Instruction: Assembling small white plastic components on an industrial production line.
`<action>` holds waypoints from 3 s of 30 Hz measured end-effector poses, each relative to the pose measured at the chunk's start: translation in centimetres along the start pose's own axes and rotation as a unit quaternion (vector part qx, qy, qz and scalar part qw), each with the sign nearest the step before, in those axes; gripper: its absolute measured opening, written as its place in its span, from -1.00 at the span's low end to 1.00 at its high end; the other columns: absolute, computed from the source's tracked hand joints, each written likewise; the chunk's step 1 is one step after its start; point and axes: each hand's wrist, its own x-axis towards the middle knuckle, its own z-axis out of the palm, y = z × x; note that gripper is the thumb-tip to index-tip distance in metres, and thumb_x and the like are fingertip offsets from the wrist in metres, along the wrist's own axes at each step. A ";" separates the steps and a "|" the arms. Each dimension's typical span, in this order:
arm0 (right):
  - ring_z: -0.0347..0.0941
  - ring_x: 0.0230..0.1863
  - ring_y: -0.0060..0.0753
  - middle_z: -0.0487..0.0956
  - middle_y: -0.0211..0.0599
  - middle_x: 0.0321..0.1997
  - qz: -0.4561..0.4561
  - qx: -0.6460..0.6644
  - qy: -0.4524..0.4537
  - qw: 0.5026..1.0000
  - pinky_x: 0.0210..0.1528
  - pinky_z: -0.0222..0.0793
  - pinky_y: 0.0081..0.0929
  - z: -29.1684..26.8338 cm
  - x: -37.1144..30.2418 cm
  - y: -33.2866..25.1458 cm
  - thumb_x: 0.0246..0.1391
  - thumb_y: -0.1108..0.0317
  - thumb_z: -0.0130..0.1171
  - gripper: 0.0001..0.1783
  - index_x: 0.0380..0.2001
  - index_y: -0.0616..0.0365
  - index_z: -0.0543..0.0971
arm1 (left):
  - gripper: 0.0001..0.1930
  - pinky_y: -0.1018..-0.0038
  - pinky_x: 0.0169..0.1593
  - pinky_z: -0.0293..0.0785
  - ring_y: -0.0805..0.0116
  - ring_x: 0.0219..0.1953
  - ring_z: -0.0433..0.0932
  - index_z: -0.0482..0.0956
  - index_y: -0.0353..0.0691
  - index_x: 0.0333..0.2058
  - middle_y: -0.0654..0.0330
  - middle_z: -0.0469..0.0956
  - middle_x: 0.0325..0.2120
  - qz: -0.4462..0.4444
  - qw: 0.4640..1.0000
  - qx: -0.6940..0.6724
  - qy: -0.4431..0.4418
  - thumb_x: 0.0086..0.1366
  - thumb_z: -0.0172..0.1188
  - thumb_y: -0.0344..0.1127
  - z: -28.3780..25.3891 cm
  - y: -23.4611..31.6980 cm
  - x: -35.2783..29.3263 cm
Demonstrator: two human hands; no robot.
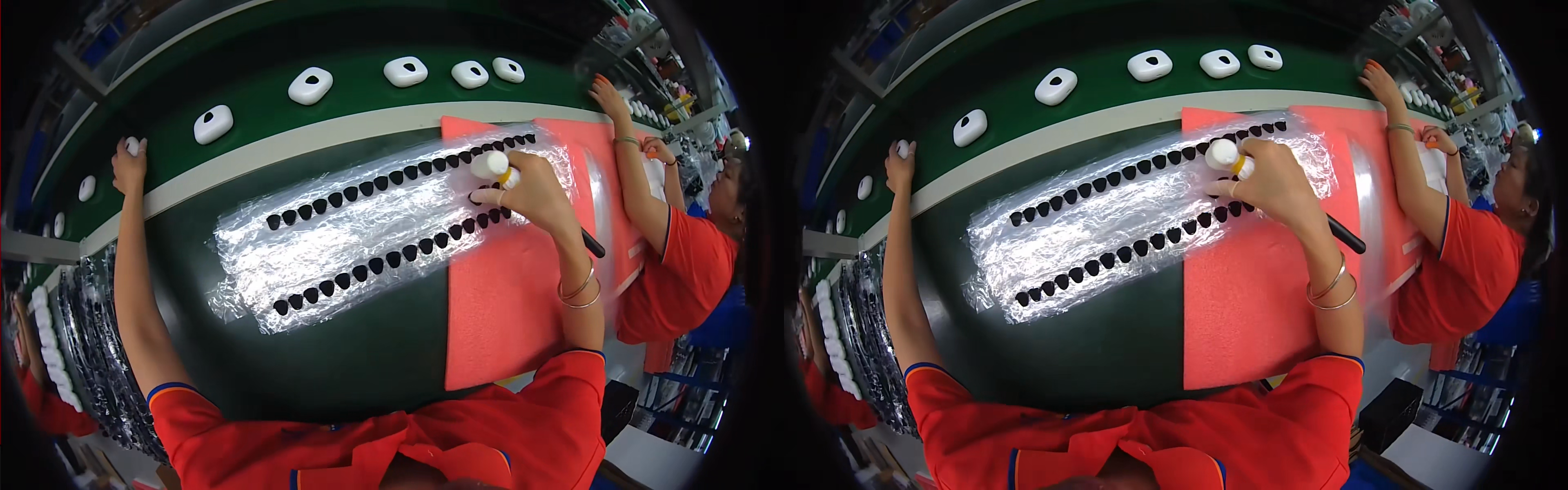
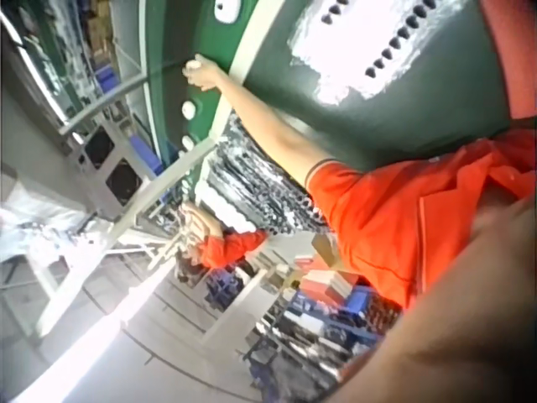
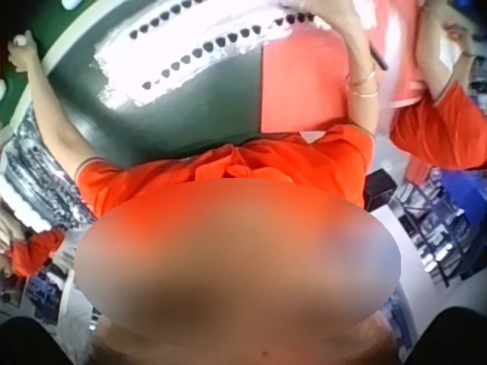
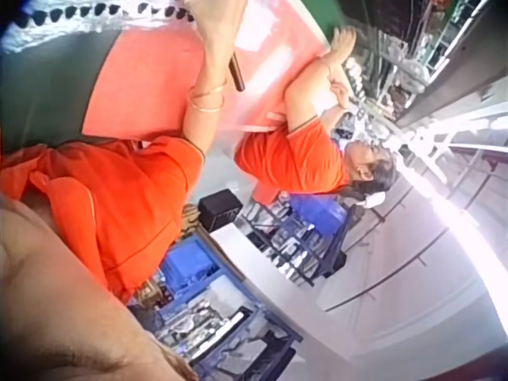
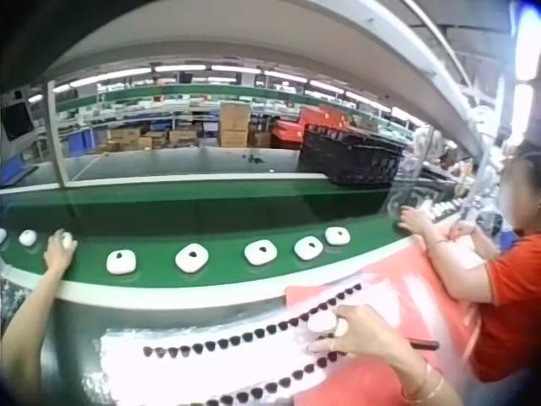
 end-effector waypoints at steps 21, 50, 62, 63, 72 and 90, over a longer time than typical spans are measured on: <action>0.47 -0.52 -0.38 0.55 -0.14 -0.53 -0.095 -0.030 -0.078 0.992 -0.38 0.35 -0.50 -0.9 0.9 -2.6 -0.32 0.40 0.27 -0.72 -0.44 0.32 0.55 | -0.33 0.47 0.05 0.27 0.30 -0.08 0.40 0.22 -0.15 0.07 0.11 0.34 -0.08 0.132 0.741 -0.566 -0.336 -0.08 0.23 -0.50 -3.8 15.9 -15.8; 0.38 -0.22 -0.45 0.40 -0.28 -0.21 -0.284 0.246 0.064 0.925 -0.16 0.31 -0.55 2.1 0.0 -11.6 -0.19 0.47 0.22 -0.52 -0.13 0.26 0.36 | -0.54 0.59 -0.54 0.47 0.45 -0.56 0.49 0.17 -0.24 -0.07 0.16 0.43 -0.46 0.143 0.573 -0.581 -0.560 0.07 0.14 -0.53 -11.5 19.2 -26.3; 0.39 -0.33 -0.56 0.49 -0.40 -0.36 -0.299 0.337 0.040 0.892 -0.29 0.30 -0.63 1.6 -0.1 -11.7 -0.14 0.44 0.20 -0.64 -0.20 0.16 0.42 | -0.54 0.61 -0.58 0.43 0.50 -0.62 0.46 0.25 -0.21 -0.08 0.18 0.43 -0.46 0.163 0.630 -0.545 -0.529 0.04 0.21 -0.39 -11.5 19.0 -24.1; 0.36 -0.35 -0.60 0.48 -0.46 -0.36 -0.243 0.335 0.029 0.910 -0.31 0.29 -0.66 0.3 -0.4 -11.7 -0.18 0.40 0.26 -0.60 -0.20 0.16 0.42 | -0.53 0.62 -0.58 0.43 0.51 -0.59 0.46 0.27 -0.22 -0.09 0.18 0.43 -0.45 0.183 0.693 -0.494 -0.492 0.03 0.25 -0.33 -11.5 19.2 -23.1; 0.40 -0.51 -0.59 0.52 -0.36 -0.54 -0.041 0.090 -0.009 0.995 -0.44 0.31 -0.59 -2.7 0.4 -3.4 -0.33 0.29 0.38 -0.65 -0.45 0.27 0.55 | -0.39 0.26 0.00 0.26 0.02 -0.08 0.38 0.34 -0.25 -0.01 -0.09 0.41 -0.14 0.198 0.975 -0.018 -0.102 0.09 0.06 0.09 -0.5 7.2 -7.2; 0.30 -0.73 -0.65 0.51 -0.34 -0.62 -0.113 0.144 -0.043 0.982 -0.81 0.07 -0.69 -1.1 0.7 -5.4 -0.16 0.43 0.13 -0.73 -0.32 0.30 0.45 | -0.10 0.08 0.17 -0.17 -0.15 0.18 -0.06 0.02 -0.19 0.14 -0.27 -0.09 0.13 -0.073 0.992 -0.055 0.085 -0.08 0.25 0.09 -3.8 0.5 -1.2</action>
